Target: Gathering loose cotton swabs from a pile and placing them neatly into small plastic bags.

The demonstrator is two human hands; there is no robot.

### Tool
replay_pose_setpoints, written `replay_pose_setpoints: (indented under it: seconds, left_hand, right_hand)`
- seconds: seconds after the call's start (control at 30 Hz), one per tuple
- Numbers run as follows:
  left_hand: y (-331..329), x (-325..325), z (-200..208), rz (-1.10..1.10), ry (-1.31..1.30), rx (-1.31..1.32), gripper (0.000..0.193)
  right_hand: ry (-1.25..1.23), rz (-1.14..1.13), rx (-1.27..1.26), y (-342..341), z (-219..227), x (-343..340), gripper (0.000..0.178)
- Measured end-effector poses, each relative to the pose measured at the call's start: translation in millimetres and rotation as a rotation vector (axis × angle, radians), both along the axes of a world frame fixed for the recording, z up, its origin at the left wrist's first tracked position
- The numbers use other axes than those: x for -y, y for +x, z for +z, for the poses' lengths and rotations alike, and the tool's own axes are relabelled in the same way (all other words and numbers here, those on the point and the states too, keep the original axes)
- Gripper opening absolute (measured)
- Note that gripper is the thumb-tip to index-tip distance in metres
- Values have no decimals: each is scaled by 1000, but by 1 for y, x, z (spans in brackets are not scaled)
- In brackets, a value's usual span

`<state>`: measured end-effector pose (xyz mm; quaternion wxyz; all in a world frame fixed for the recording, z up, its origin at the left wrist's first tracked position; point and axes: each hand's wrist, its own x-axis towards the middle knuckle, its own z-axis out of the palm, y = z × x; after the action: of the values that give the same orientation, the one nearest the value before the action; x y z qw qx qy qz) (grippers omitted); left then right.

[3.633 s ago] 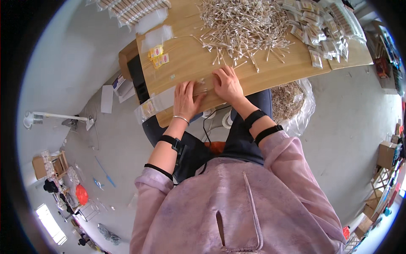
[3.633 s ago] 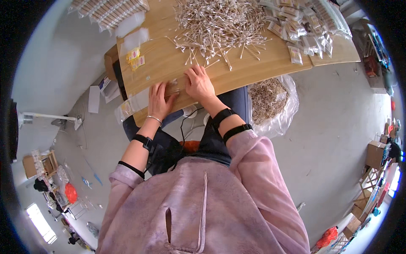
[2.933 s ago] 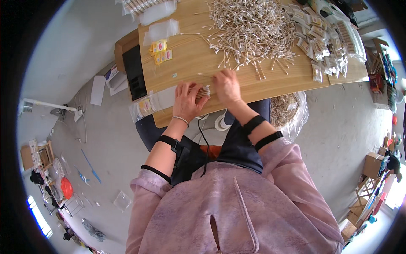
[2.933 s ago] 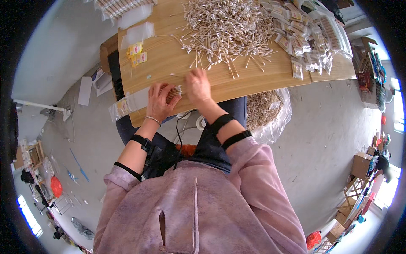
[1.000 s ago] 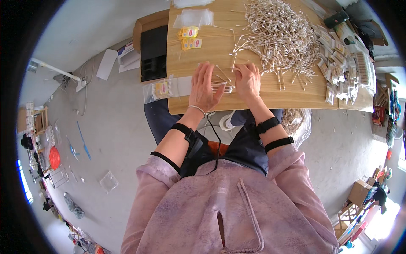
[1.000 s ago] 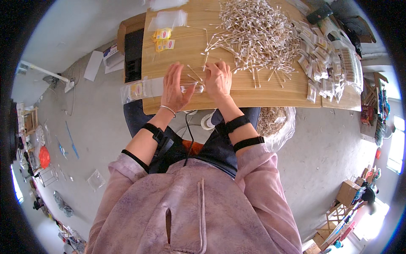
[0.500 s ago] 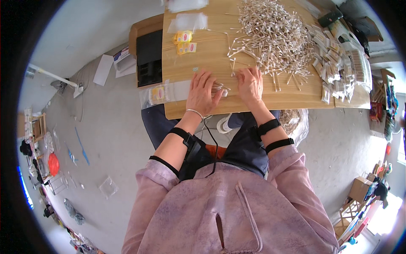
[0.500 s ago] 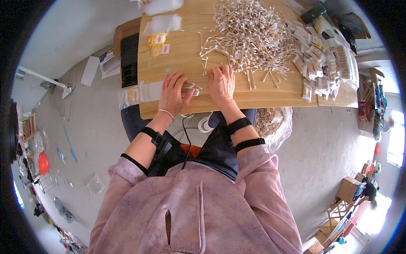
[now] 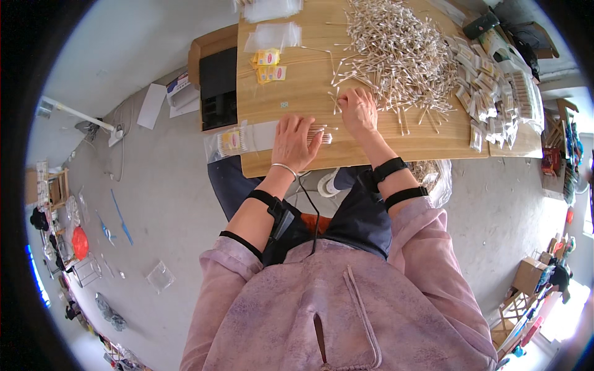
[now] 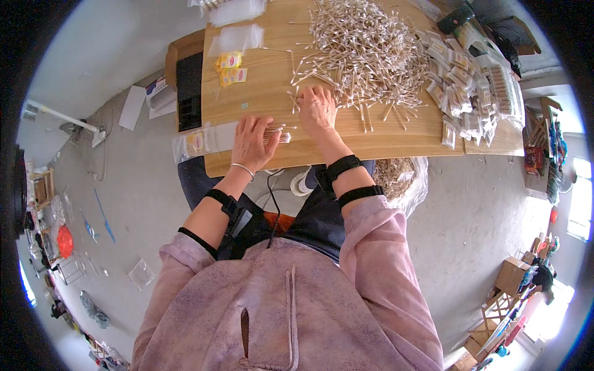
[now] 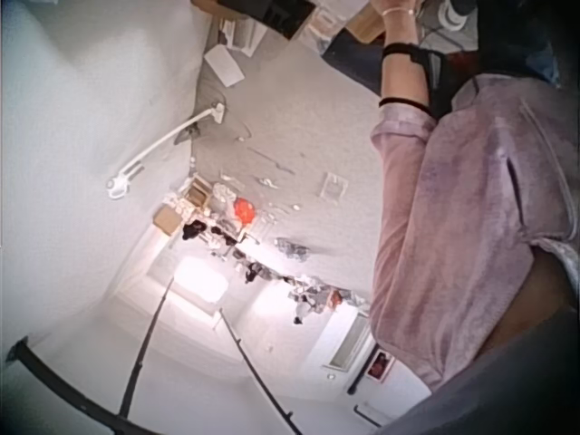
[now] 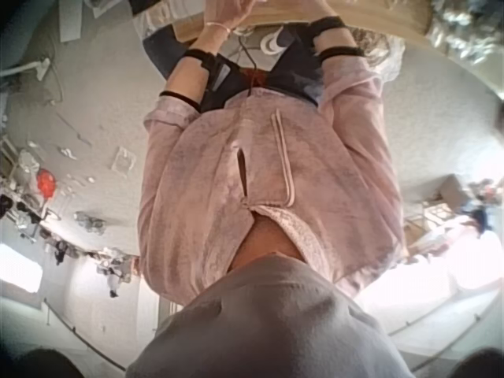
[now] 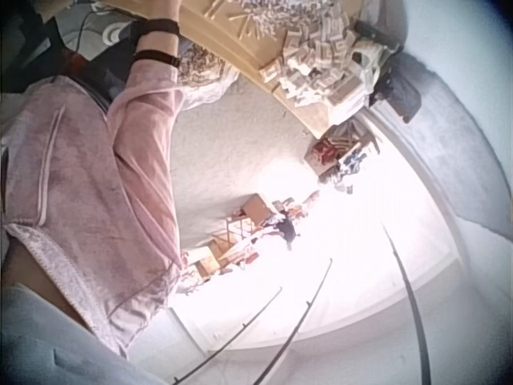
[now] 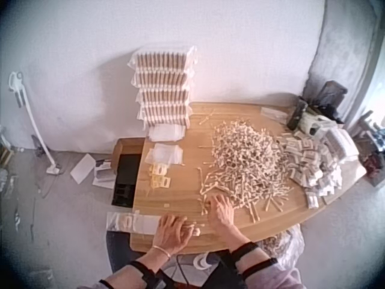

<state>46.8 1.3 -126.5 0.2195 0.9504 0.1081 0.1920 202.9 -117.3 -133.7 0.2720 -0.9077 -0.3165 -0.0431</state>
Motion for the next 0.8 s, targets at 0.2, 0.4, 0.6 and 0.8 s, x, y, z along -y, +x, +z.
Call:
replay_pose_setpoints:
  seconds: [0.2,0.4,0.6,0.8]
  left_hand:
    - [1,0,-1,-1,9,46,31]
    - [1,1,1,7,-2,16,30]
    - [2,2,2,3,-23,-5,29]
    - [0,-1,-5,2,-26,33,29]
  right_hand:
    - [-43,-42,-96,-9,12,-4,13]
    - [-179,5,-231,-9,24,-7,18]
    - [-188,18,-171,-6,16,-3,25]
    - [319,-83,-379,4,34,48,17]
